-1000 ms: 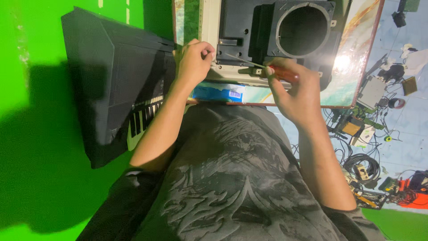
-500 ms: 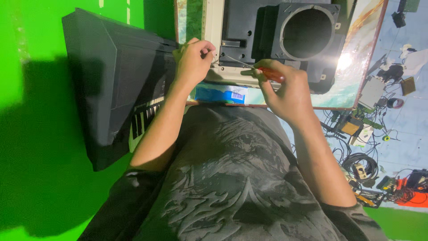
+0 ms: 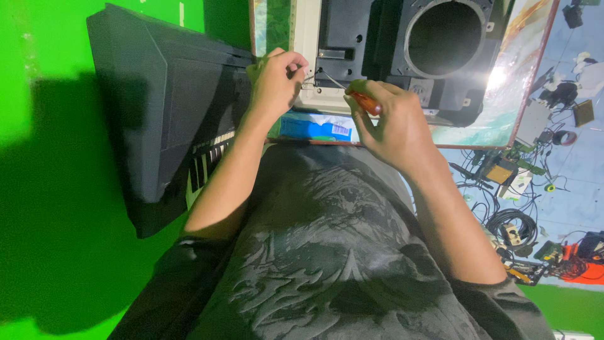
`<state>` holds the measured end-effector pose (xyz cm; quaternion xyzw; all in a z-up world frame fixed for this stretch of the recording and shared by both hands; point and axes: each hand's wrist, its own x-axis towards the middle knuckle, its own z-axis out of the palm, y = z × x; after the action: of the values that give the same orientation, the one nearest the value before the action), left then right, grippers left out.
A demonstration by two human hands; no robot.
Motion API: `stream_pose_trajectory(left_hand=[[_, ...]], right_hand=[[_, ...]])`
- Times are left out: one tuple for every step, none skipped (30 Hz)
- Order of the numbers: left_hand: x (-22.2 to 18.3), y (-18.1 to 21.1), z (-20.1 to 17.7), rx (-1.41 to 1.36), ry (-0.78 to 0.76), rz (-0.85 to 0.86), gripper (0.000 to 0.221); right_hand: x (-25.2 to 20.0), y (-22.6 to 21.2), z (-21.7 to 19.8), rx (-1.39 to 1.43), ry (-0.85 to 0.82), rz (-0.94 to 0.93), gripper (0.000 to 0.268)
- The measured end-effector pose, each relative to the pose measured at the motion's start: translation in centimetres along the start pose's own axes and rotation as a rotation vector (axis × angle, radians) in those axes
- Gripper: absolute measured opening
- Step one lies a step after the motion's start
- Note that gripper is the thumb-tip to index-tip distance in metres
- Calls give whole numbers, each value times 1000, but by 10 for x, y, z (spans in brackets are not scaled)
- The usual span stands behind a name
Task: The person uses a screwdriver to remove components from the internal chassis of an electronic device, then places a small component into an orange case.
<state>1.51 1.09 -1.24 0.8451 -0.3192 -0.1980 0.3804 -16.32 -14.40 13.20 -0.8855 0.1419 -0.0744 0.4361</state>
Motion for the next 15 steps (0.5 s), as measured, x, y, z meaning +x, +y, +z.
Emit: stream_pose_trajectory(left_hand=[[0, -2, 0, -49, -20, -38, 8], [0, -3, 1, -49, -17, -27, 8], [0, -4, 1, -49, -15, -17, 8], [-1, -5, 1, -49, -11, -8, 8], [-2, -5, 1, -24, -2, 2, 8], [-2, -4, 0, 1, 7, 17, 8], [-2, -2, -1, 27, 16, 33, 8], [-1, 0, -2, 36, 13, 21, 8], [-1, 2, -2, 44, 10, 9, 8], [-1, 4, -4, 55, 9, -6, 8], [-1, 6, -5, 50, 3, -7, 8], [-1, 7, -5, 46, -2, -9, 8], [-1, 7, -6, 42, -7, -11, 8], [-1, 7, -6, 18, -18, -24, 8], [-1, 7, -5, -7, -28, -36, 9]], right_hand=[[0, -1, 1, 5, 2, -7, 22], [1, -1, 1, 2, -2, -13, 23], [1, 0, 1, -1, -6, -19, 23], [1, 0, 1, -3, -12, -25, 24], [1, 0, 1, -10, -13, -20, 22], [1, 1, 1, -19, -8, -15, 20], [1, 2, 0, -28, -4, -10, 18], [1, 2, 0, -24, 19, -15, 18], [0, 3, 1, -20, 42, -19, 18], [-1, 4, 1, -14, 63, -26, 18], [-2, 5, 1, -33, 62, -20, 18], [-3, 5, 1, -51, 59, -15, 17], [-4, 5, 0, -69, 57, -9, 17], [-6, 6, -1, -66, 74, -22, 16], [-8, 6, -3, -63, 90, -34, 16]])
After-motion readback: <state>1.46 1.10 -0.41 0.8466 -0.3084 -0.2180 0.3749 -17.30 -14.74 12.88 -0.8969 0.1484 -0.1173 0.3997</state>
